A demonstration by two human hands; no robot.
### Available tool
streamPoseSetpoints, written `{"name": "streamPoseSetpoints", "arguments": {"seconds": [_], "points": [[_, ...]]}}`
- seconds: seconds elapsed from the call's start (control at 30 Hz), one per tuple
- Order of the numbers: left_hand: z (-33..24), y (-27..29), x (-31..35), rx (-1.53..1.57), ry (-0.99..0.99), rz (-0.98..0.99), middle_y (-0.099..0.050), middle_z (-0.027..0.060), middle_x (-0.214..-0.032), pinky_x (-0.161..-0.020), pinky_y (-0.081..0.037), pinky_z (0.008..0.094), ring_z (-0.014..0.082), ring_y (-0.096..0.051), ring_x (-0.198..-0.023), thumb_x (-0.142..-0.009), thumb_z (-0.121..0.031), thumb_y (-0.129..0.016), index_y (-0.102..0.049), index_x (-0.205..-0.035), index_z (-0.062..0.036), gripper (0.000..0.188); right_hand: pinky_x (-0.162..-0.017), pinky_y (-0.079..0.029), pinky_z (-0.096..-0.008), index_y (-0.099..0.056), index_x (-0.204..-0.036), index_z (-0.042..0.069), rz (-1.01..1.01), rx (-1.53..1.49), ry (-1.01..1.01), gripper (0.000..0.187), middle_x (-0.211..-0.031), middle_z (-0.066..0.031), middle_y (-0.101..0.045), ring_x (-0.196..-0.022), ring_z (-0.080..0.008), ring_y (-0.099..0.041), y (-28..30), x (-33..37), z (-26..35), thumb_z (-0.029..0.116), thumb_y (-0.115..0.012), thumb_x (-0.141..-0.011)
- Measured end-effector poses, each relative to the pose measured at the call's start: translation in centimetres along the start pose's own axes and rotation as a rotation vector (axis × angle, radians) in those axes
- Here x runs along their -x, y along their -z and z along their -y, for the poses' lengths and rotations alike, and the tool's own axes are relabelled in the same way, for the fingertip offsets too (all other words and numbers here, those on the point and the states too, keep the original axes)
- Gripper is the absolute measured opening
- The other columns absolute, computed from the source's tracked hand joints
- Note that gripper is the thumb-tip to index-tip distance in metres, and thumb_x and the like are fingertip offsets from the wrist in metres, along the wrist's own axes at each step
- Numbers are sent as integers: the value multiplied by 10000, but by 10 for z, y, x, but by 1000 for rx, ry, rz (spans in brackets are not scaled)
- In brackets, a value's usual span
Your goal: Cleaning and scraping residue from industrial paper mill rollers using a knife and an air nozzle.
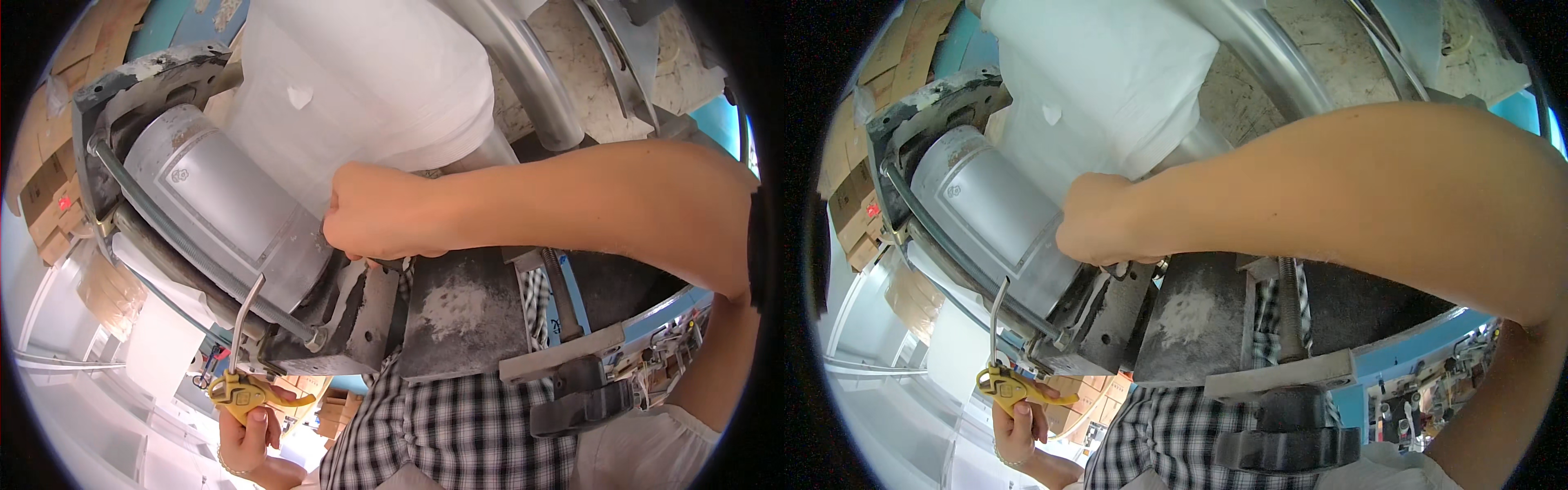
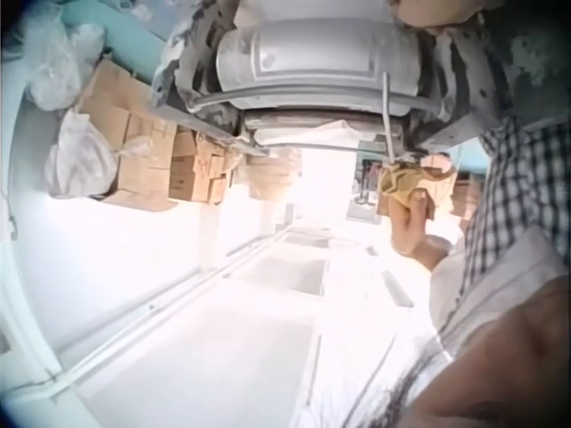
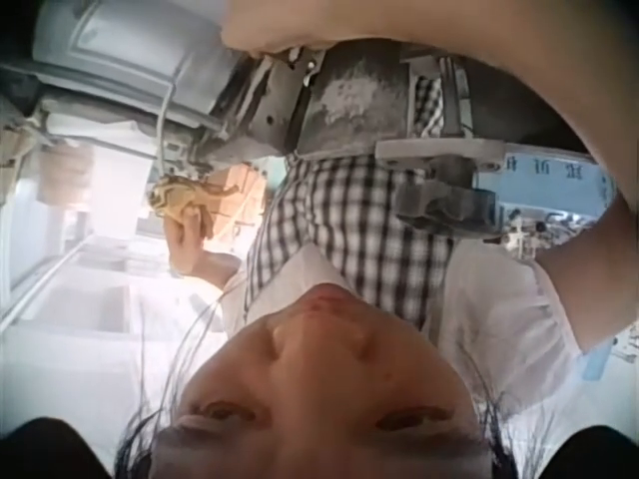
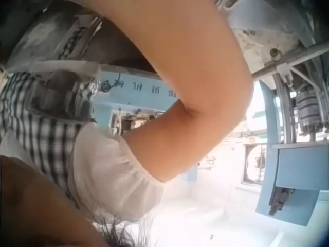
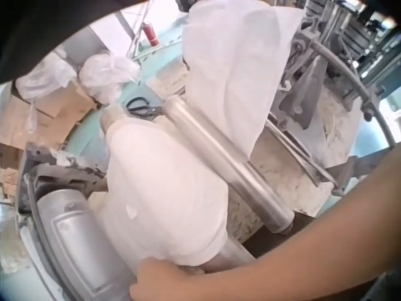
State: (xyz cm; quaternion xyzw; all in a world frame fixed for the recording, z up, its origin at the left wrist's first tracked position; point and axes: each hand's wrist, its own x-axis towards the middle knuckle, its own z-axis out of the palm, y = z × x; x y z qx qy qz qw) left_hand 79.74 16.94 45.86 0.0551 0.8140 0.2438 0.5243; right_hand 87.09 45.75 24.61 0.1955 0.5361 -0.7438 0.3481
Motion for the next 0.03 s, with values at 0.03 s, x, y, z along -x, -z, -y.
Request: {"name": "streamPoseSetpoints", "arguments": {"seconds": [0.03], "points": [[-3, 0, -3, -5, 3, 19, -687, 256, -1011, -334, -286, 185, 69, -451, -367, -1050, -348, -485, -454, -1197, 71, 445, -684, -517, -408, -693, -933, 44, -24, 64, -6, 111, -837, -106, -733, -679, -312, -679, -2, -4, -2, 103, -659, -846]]}}
